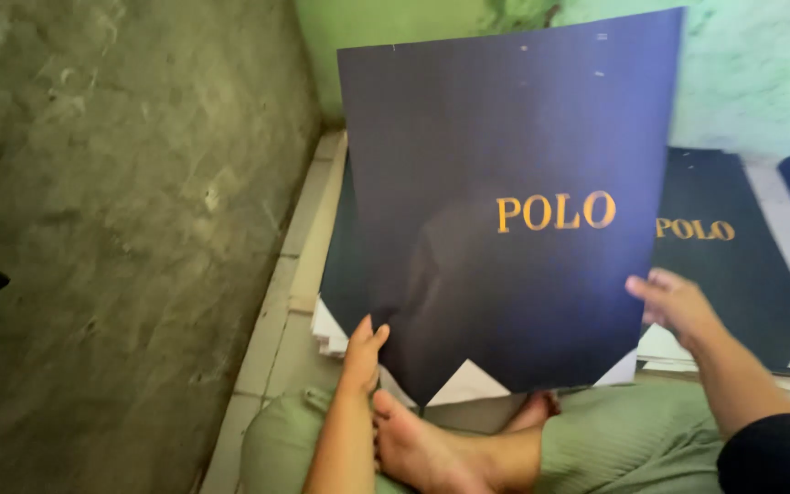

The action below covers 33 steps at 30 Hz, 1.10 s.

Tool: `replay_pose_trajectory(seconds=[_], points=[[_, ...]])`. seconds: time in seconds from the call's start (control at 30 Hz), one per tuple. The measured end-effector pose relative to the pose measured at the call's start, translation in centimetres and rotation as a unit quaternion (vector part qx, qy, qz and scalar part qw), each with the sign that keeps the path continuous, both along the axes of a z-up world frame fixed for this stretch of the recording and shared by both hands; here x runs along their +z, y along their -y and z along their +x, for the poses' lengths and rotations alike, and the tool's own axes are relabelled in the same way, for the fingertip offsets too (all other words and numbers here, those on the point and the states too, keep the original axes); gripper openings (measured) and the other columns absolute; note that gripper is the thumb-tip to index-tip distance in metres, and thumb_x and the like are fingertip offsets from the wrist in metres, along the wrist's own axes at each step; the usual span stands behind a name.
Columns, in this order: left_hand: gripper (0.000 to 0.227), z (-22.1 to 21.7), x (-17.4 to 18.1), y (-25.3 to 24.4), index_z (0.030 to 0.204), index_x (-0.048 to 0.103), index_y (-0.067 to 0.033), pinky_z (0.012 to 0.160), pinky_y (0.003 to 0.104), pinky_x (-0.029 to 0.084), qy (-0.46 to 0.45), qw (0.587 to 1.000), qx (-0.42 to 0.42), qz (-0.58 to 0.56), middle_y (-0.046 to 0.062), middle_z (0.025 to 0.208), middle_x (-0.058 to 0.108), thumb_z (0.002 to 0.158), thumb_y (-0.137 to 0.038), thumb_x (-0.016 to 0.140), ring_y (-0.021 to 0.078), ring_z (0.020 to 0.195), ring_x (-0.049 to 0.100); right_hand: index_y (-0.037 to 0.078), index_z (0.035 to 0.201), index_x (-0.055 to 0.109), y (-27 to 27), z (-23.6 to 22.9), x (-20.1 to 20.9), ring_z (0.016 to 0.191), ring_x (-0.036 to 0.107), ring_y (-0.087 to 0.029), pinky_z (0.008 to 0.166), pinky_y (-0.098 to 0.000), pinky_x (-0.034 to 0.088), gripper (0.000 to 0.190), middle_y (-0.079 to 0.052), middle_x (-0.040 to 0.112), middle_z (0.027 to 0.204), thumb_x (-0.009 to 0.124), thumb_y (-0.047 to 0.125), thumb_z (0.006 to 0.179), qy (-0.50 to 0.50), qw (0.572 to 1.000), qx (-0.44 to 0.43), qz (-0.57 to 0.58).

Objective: Sorting and stacking unassembled paper bags on the floor

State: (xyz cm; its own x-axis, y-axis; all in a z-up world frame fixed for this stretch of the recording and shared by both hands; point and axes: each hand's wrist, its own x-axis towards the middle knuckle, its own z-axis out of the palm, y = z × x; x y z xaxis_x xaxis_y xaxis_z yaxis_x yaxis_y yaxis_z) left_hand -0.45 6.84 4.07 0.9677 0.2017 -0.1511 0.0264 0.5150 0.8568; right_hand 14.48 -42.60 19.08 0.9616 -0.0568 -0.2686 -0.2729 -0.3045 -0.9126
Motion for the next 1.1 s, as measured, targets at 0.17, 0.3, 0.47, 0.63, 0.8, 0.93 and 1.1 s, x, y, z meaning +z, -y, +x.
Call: replay_pose_trajectory(seconds=[0.17,0.3,0.47,0.63,0.8,0.93,1.1], points=[[0.053,0.7,-1.5,-0.5,0.147,0.052,-0.0003,0.108,0.032,0.039,-0.127,0.990,0.036,0.048,0.012,0.140,0.063,0.094,-0.002,0.054,0.0211,0.124,0.057,0.010,0.085,0.058,5.5,-0.4,-16.6,0.054,0.045,-0.012,0.049,-0.0287,0.043,0.018,-0.002,0.052,0.069,0.070,0.016,0.097,-0.206,0.975,0.015,0.083],[0.050,0.8,-3.8,-0.9,0.146,0.053,-0.0039,0.107,0.031,0.038,-0.166,0.985,0.029,0.029,0.011,0.129,0.065,0.095,-0.003,0.052,0.0194,0.115,0.057,0.018,0.083,0.055,3.8,-0.7,-14.8,0.049,0.034,-0.011,0.045,-0.0287,0.027,0.018,0.003,0.041,0.061,0.070,0.014,0.092,-0.199,0.980,0.006,0.021],[0.050,0.7,-6.8,-1.6,0.145,0.053,-0.0004,0.102,0.040,0.048,-0.293,0.956,0.022,0.024,0.020,0.137,0.062,0.095,-0.005,0.055,0.0303,0.121,0.060,0.003,0.141,0.051,0.9,-1.8,-11.6,0.123,0.058,-0.028,0.108,-0.0407,0.045,0.045,-0.017,0.059,0.137,0.059,0.004,0.096,-0.215,0.971,-0.094,0.042],[0.048,0.2,-5.4,-1.0,0.141,0.054,-0.0018,0.094,0.048,0.051,-0.289,0.956,-0.036,-0.020,0.019,0.136,0.061,0.093,-0.002,0.052,0.0333,0.119,0.059,0.010,0.128,0.061,1.7,-3.0,-9.0,0.101,0.068,-0.021,0.092,-0.0338,0.055,0.030,-0.012,0.069,0.120,0.057,0.024,0.101,-0.222,0.950,-0.104,0.193],[0.045,0.1,-6.4,-1.1,0.136,0.054,0.0074,0.108,0.037,0.041,-0.199,0.971,-0.043,-0.125,0.022,0.134,0.062,0.092,0.008,0.046,0.0284,0.118,0.057,0.002,0.154,0.042,-4.7,-10.6,-3.2,0.136,0.060,-0.045,0.107,-0.0632,0.048,0.086,-0.031,0.055,0.151,0.053,0.057,0.089,-0.058,0.804,-0.285,0.519],[0.051,1.1,-7.2,-1.5,0.146,0.049,-0.0044,0.113,0.043,0.039,-0.211,0.966,-0.034,-0.145,0.021,0.146,0.051,0.096,0.003,0.055,0.0306,0.131,0.049,-0.005,0.143,0.022,-12.0,-15.4,-4.5,0.123,0.045,-0.042,0.107,-0.0623,0.034,0.092,-0.028,0.037,0.132,0.060,0.060,0.089,-0.178,0.754,-0.297,0.559],[0.063,0.5,-3.4,-0.3,0.157,0.041,-0.0136,0.120,0.049,0.037,-0.204,0.967,-0.071,-0.138,0.021,0.160,0.039,0.098,-0.001,0.061,0.0354,0.146,0.041,0.009,0.160,-0.013,-18.1,-16.1,-7.6,0.156,0.014,-0.043,0.122,-0.0649,0.019,0.120,-0.025,0.012,0.168,0.073,0.050,0.087,-0.297,0.738,-0.250,0.551]])
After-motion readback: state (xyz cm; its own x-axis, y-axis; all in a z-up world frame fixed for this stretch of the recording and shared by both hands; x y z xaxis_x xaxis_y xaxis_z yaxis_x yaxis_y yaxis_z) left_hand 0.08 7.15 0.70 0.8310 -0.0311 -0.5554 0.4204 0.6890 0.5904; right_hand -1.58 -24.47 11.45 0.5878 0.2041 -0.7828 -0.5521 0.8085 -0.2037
